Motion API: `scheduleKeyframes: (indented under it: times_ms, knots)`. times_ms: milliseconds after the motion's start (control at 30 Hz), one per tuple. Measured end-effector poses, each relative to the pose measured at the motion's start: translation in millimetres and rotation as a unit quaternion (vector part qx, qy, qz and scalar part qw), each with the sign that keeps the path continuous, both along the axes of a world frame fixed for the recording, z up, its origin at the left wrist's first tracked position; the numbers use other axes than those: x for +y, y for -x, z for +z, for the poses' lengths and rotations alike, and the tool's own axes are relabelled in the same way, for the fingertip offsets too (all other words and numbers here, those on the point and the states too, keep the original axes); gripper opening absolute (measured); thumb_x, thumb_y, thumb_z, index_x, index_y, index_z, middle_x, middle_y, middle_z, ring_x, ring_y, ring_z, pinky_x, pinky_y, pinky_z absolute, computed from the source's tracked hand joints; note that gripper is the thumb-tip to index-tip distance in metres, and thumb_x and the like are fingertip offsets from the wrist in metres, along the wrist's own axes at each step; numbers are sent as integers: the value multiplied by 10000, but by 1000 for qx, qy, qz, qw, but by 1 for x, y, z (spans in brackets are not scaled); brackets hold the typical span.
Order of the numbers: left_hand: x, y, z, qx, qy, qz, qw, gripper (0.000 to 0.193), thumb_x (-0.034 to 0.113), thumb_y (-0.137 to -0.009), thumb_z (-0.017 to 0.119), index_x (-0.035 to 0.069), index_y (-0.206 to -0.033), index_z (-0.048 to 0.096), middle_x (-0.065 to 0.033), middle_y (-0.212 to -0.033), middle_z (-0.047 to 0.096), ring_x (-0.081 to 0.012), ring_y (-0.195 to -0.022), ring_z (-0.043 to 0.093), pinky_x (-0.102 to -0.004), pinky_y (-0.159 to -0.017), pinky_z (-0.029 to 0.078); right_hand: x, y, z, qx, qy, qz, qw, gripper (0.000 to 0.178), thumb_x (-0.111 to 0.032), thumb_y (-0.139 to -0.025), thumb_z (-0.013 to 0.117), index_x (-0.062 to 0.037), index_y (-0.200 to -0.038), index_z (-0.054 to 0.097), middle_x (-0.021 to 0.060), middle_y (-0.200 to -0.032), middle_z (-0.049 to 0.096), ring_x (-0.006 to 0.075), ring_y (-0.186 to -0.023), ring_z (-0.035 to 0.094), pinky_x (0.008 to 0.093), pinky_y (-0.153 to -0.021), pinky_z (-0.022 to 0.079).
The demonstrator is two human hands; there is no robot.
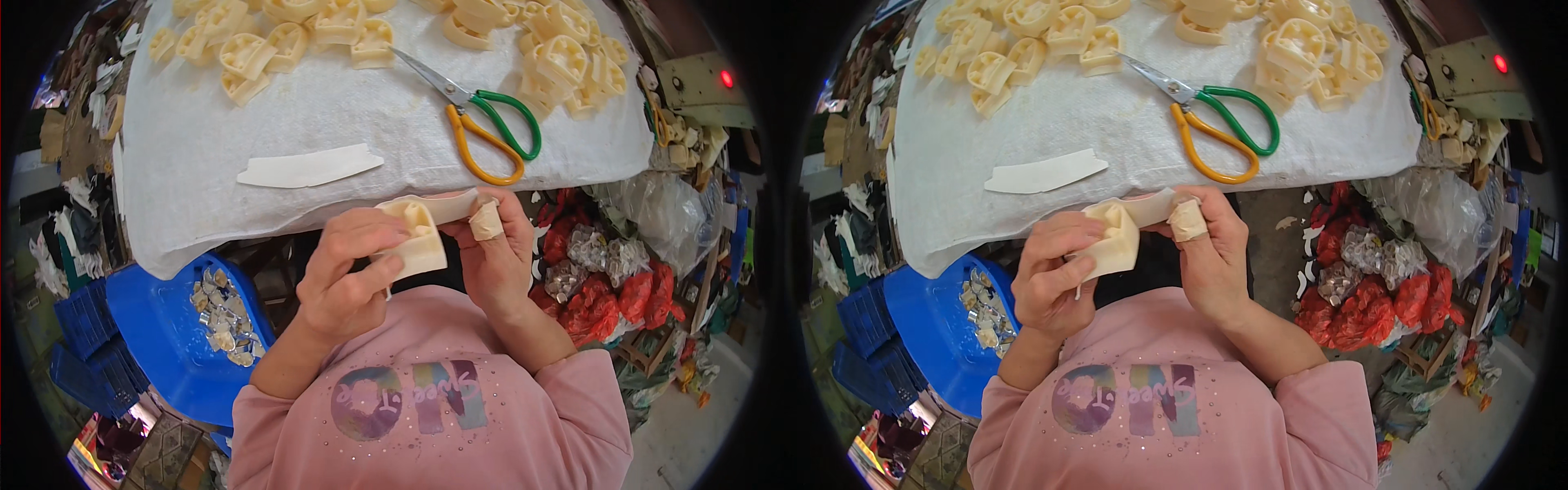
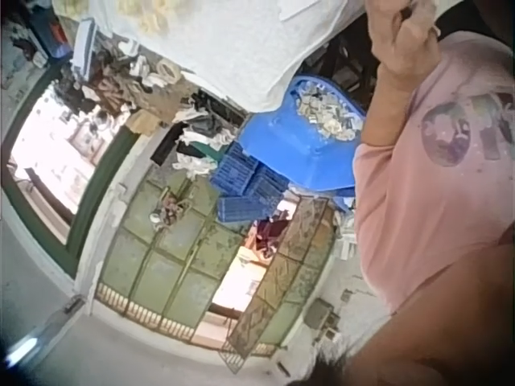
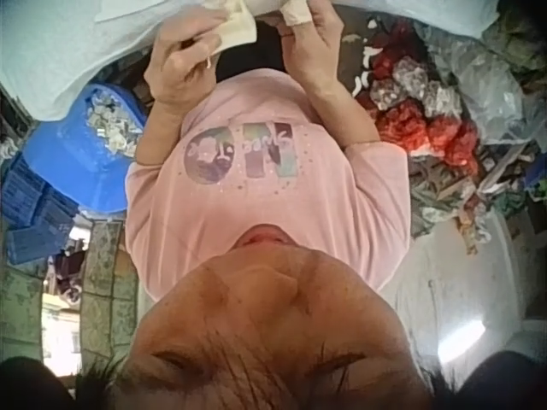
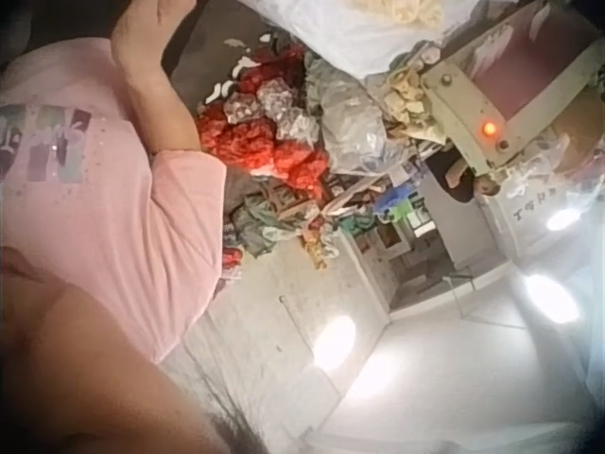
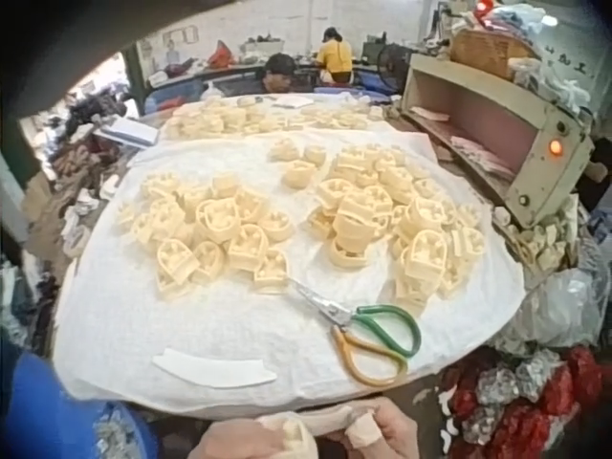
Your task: The recorder is manually assembling small plastic shoe components by hand.
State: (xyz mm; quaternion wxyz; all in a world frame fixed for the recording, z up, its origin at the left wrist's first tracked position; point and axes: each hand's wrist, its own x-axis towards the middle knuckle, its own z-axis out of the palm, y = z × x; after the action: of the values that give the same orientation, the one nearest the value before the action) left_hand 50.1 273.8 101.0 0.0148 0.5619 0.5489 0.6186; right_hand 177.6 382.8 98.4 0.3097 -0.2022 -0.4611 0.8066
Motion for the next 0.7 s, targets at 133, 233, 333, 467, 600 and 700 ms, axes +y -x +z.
scheduleKeyframes:
  times_ms: [133, 233, 333, 467, 600, 700]
  knots:
    - [0, -3, 5, 85, 51, 25, 995, 253, -79, -616, 625, 8, -839, 544, -144, -916, 581, -285, -775, 600, -348, -625, 480, 0, -8, 9, -42, 28, -2, 999, 250, -150, -967, 433, 46, -1086, 532, 139, -1060, 605, 197, -983, 595, 345, -868, 496]
    - [5, -4, 5, 148, 71, 53, 985, 178, -41, -620, 632, 3, -764, 536, -142, -884, 568, -246, -699, 562, -318, -539, 408, 2, -7, 13, -46, -44, 37, 997, 277, -141, -957, 444, 38, -1140, 551, 116, -1058, 619, 158, -963, 596, 295, -842, 484]
    - [2, -7, 18, 138, 151, 26, 979, 328, -150, -580, 626, -20, -867, 534, -174, -887, 572, -271, -702, 542, -310, -569, 425, 4, -10, 9, -66, -86, 52, 993, 299, -146, -947, 456, 35, -1158, 563, 107, -1028, 649, 124, -938, 602, 248, -802, 465]
    - [9, -10, 13, 181, 114, 62, 975, 146, -18, -621, 631, 7, -714, 521, -127, -844, 546, -215, -608, 483, -315, -489, 331, 6, -11, 14, -124, -176, 68, 974, 311, -150, -942, 457, 44, -1163, 558, 112, -999, 661, 124, -916, 618, 247, -784, 475]
    - [11, -8, 6, 174, 116, 61, 976, 149, -9, -624, 635, 1, -720, 521, -123, -837, 544, -216, -604, 485, -315, -491, 334, 6, -9, 8, -114, -113, 46, 986, 287, -160, -941, 453, 42, -1106, 571, 133, -1021, 651, 167, -901, 637, 281, -789, 499]
    - [10, -7, 3, 165, 107, 49, 979, 165, -7, -617, 637, -6, -737, 523, -125, -835, 545, -216, -603, 488, -316, -491, 338, 14, -5, -2, -109, 73, 38, 991, 242, -161, -938, 452, 27, -1031, 572, 152, -1009, 643, 212, -867, 651, 327, -802, 522]
